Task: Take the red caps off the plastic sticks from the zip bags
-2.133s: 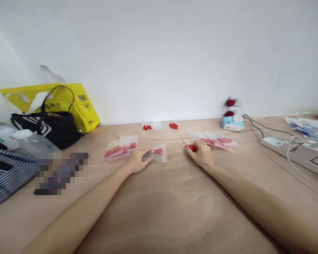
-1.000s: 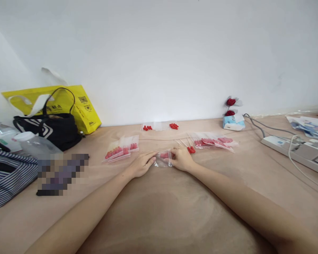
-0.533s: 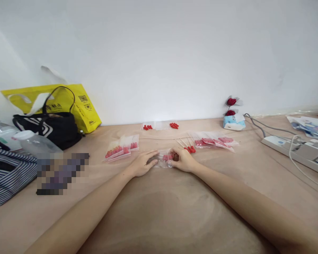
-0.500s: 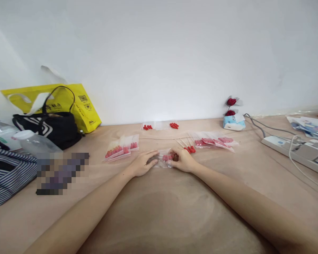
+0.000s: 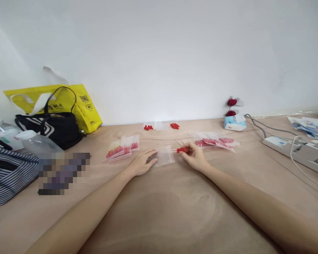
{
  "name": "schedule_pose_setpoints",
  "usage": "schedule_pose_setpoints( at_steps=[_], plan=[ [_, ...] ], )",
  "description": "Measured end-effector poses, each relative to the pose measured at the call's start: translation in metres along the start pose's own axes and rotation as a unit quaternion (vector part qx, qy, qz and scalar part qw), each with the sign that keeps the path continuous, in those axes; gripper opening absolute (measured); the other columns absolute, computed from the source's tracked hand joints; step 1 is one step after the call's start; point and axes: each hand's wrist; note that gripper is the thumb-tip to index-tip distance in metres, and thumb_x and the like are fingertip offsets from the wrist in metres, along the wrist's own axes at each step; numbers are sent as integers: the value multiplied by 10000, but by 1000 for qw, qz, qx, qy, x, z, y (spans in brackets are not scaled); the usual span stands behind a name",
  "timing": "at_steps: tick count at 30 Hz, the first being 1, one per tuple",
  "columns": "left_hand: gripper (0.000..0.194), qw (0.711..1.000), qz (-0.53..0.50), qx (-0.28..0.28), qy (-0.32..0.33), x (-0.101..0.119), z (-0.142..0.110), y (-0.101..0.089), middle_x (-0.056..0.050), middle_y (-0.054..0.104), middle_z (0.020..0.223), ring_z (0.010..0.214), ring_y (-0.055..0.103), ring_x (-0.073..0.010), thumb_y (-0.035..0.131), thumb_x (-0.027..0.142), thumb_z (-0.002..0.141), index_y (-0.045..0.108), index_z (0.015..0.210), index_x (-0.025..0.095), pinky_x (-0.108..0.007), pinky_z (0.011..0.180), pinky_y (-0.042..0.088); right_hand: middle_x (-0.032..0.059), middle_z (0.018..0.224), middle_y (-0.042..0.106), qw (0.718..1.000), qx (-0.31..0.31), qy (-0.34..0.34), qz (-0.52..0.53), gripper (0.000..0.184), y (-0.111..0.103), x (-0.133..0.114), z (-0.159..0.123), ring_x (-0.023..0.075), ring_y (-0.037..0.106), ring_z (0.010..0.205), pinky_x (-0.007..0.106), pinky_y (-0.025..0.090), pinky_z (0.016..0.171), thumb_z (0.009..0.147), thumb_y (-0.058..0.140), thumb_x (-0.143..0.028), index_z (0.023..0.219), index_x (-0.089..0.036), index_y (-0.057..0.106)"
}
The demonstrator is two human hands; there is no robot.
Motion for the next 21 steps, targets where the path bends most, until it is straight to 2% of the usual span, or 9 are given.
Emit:
schedule_pose_setpoints(
  at_steps=[3, 5, 8, 13, 16, 21],
  plan=[
    [460, 998, 14, 23, -49, -1, 0, 2, -77, 472, 1276, 1191, 406, -206, 384, 422, 808, 508, 1168, 163, -363, 1014, 294, 32, 721, 608, 992, 74, -53, -88, 112, -18, -2, -2, 124, 549, 613, 246, 448, 566, 725, 507, -257, 807, -182, 523],
    [475, 997, 19, 29, -67, -1, 0, 2, -90, 462, 1283, 1188, 410, -216, 382, 427, 806, 510, 1168, 148, -370, 1012, 295, 28, 714, 595, 979, 84, -105, -150, 93, -27, -3, -3, 129, 543, 634, 259, 453, 606, 743, 497, -248, 809, -192, 531],
    [481, 997, 26, 33, -70, -1, 1, 2, -95, 470, 1275, 1174, 425, -229, 375, 434, 805, 518, 1162, 145, -383, 1001, 309, 40, 753, 590, 962, 34, -169, -210, 118, -31, -2, -3, 138, 546, 693, 266, 453, 655, 781, 445, -214, 841, -200, 547],
    [456, 996, 44, 41, -58, -1, 1, 2, -72, 497, 1252, 1147, 454, -223, 369, 442, 806, 535, 1141, 182, -378, 983, 335, 83, 842, 592, 914, -56, -239, -323, 217, -17, 4, -2, 169, 537, 788, 294, 427, 715, 827, 377, -163, 853, -188, 591],
    [452, 996, 47, 41, -57, -1, 1, 2, -68, 497, 1253, 1150, 452, -221, 367, 442, 807, 533, 1142, 188, -380, 983, 334, 78, 832, 583, 887, -104, -242, -378, 231, -10, 3, 0, 168, 528, 775, 292, 412, 714, 848, 376, -167, 839, -190, 606],
    [467, 996, 44, 33, -65, 1, 2, 0, -86, 488, 1259, 1166, 432, -231, 366, 430, 808, 531, 1150, 158, -383, 998, 313, 78, 811, 568, 868, -137, -208, -430, 184, -5, -2, 6, 176, 518, 771, 284, 397, 694, 836, 421, -162, 809, -174, 602]
  ],
)
Point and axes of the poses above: each hand's wrist, its own z-axis towards the middle knuckle, its own y-axis out of the palm, x = y × z
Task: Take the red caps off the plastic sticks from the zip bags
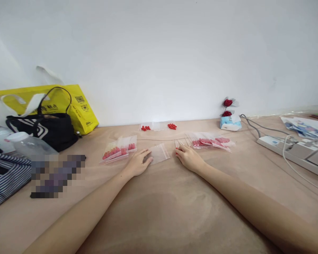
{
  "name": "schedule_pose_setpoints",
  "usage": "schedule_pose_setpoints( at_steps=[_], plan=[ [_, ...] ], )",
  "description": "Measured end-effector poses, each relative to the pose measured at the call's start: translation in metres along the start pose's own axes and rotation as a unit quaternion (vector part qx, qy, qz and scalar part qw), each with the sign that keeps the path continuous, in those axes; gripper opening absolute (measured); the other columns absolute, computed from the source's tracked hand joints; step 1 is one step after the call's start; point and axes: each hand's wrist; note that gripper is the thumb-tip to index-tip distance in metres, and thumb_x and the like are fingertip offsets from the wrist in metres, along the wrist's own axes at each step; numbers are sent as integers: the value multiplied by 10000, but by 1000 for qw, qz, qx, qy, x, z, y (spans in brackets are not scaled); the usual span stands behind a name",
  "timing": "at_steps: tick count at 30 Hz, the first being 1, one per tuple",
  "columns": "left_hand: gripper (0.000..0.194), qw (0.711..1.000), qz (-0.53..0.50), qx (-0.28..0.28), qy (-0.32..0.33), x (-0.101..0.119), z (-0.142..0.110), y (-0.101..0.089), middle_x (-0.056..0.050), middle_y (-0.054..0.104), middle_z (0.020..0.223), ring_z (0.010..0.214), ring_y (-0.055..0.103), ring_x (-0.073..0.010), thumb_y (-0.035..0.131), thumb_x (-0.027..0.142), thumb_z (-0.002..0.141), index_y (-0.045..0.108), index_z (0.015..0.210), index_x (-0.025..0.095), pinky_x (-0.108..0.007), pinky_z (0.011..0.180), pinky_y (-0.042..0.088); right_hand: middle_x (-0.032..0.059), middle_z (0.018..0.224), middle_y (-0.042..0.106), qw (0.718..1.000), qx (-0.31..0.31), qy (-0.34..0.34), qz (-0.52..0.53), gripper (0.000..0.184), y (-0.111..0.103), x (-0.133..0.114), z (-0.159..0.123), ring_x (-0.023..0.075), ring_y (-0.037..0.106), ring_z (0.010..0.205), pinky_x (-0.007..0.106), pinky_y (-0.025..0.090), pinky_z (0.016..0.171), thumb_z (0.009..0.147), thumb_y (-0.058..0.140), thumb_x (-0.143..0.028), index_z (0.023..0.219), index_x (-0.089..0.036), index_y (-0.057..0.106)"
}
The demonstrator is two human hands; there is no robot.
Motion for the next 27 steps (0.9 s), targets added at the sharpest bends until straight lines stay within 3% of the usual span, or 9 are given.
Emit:
schedule_pose_setpoints(
  at_steps=[5, 10, 16, 19, 23, 27],
  plan=[
    [465, 1000, 3, -5, -4, 0, 0, 0, -87, 484, 1263, 1169, 430, -229, 377, 426, 807, 526, 1157, 158, -379, 999, 311, 93, 820, 576, 999, -17, 15, -25, 169, -3, -1, 4, 201, 511, 798, 311, 372, 695, 832, 430, -177, 833, -159, 598],
    [500, 1000, 3, 5, 17, 1, -2, -1, -92, 410, 1324, 1225, 360, -212, 343, 442, 825, 459, 1222, 159, -367, 1018, 280, 86, 879, 591, 999, 31, 16, -12, 187, -5, 1, -3, 211, 495, 847, 341, 337, 722, 837, 433, -233, 865, -174, 608],
    [516, 993, 2, -104, 57, 5, -3, -4, -81, 304, 1386, 1286, 238, -222, 328, 467, 835, 383, 1279, 210, -444, 1044, 158, 73, 902, 586, 993, 62, -49, 91, 223, -11, -7, -11, 183, 502, 847, 321, 367, 738, 838, 442, -300, 942, -192, 607],
    [468, 997, 7, -63, 43, 7, -2, -5, -70, 416, 1322, 1221, 351, -242, 363, 467, 822, 473, 1207, 225, -428, 1006, 236, 87, 1008, 574, 983, 34, -102, 146, 282, -15, -16, -10, 186, 503, 913, 337, 383, 797, 831, 456, -363, 1008, -190, 592],
    [320, 998, -16, 59, 1, 6, 3, -6, -60, 623, 984, 950, 536, -213, 379, 389, 825, 611, 915, 188, -355, 866, 371, 87, 1093, 565, 974, -23, -134, 181, 331, -17, -21, -8, 203, 491, 1005, 366, 380, 859, 829, 457, -385, 1068, -187, 573],
    [175, 996, -43, 56, -47, -2, 9, -7, -52, 611, 902, 883, 538, -215, 532, 323, 719, 561, 814, 180, -336, 802, 388, 78, 1066, 588, 961, -71, -145, 225, 309, -16, -19, -6, 169, 526, 986, 316, 410, 854, 844, 441, -344, 1064, -175, 576]
  ],
)
Point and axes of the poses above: each hand's wrist, its own z-axis towards the middle knuckle, its own y-axis out of the palm, x = y × z
